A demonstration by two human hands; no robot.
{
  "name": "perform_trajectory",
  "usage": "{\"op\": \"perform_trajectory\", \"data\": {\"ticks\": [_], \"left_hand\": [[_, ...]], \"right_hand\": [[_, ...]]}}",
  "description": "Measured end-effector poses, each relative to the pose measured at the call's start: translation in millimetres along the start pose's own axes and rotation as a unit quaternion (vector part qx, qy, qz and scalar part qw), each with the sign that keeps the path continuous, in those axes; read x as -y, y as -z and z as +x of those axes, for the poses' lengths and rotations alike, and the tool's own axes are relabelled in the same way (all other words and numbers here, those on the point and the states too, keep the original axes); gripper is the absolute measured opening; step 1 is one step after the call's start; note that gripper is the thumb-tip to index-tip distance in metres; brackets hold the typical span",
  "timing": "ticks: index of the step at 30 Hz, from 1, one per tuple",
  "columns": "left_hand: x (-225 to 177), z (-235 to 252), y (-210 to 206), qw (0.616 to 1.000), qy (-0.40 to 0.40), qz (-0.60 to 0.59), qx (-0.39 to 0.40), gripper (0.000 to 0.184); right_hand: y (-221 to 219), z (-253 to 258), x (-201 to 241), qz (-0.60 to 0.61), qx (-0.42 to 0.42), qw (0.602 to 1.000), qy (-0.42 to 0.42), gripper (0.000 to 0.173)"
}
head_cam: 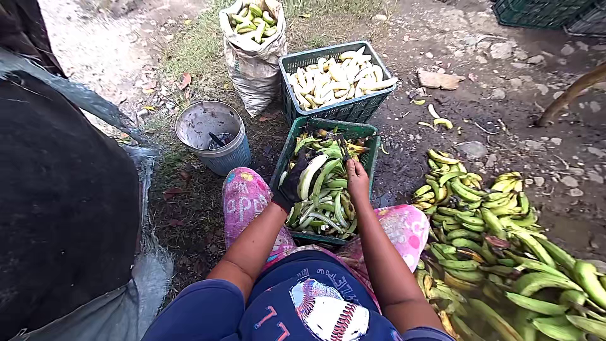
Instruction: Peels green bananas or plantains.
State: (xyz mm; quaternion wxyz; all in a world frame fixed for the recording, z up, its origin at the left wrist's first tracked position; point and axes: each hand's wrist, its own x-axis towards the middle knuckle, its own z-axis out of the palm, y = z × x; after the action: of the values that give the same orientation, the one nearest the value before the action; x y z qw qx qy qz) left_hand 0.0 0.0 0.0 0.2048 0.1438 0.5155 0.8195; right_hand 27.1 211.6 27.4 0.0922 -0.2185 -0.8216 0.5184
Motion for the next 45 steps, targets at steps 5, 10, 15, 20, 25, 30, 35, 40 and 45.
{"op": "perform_trajectory", "data": {"ticks": [5,10,15,20,25,30,35,40,45], "left_hand": [[12,12,16,0.984,0.12,-0.131,-0.033,0.049],[1,11,21,0.971,0.235,0.036,0.018,0.036],[4,-1,32,0.908,0.276,0.232,0.213,0.044],[-13,31,19,0.768,0.309,0.429,0.362,0.034],[-79,128,-5,0.808,0.155,0.513,0.245,0.033],[-105,185,-45,0.977,0.01,0.159,-0.138,0.047],[-22,128,-51,0.866,0.03,0.488,0.101,0.052],[69,90,-14,0.554,-0.011,0.762,0.336,0.057],[82,96,-4,0.561,-0.028,0.772,0.3,0.046]], "right_hand": [[24,9,-13,0.057,0.04,0.996,-0.05,0.054],[83,30,-42,0.086,0.003,0.993,-0.082,0.056],[125,39,-87,0.212,-0.093,0.962,-0.147,0.053],[130,43,-88,0.363,-0.141,0.902,-0.187,0.056],[128,48,-89,0.334,-0.137,0.913,-0.191,0.054],[125,49,-90,0.32,-0.142,0.918,-0.187,0.051],[121,51,-91,0.284,-0.122,0.933,-0.182,0.048],[120,53,-93,0.267,-0.109,0.939,-0.186,0.048],[121,51,-90,0.26,-0.117,0.939,-0.194,0.048]]}}
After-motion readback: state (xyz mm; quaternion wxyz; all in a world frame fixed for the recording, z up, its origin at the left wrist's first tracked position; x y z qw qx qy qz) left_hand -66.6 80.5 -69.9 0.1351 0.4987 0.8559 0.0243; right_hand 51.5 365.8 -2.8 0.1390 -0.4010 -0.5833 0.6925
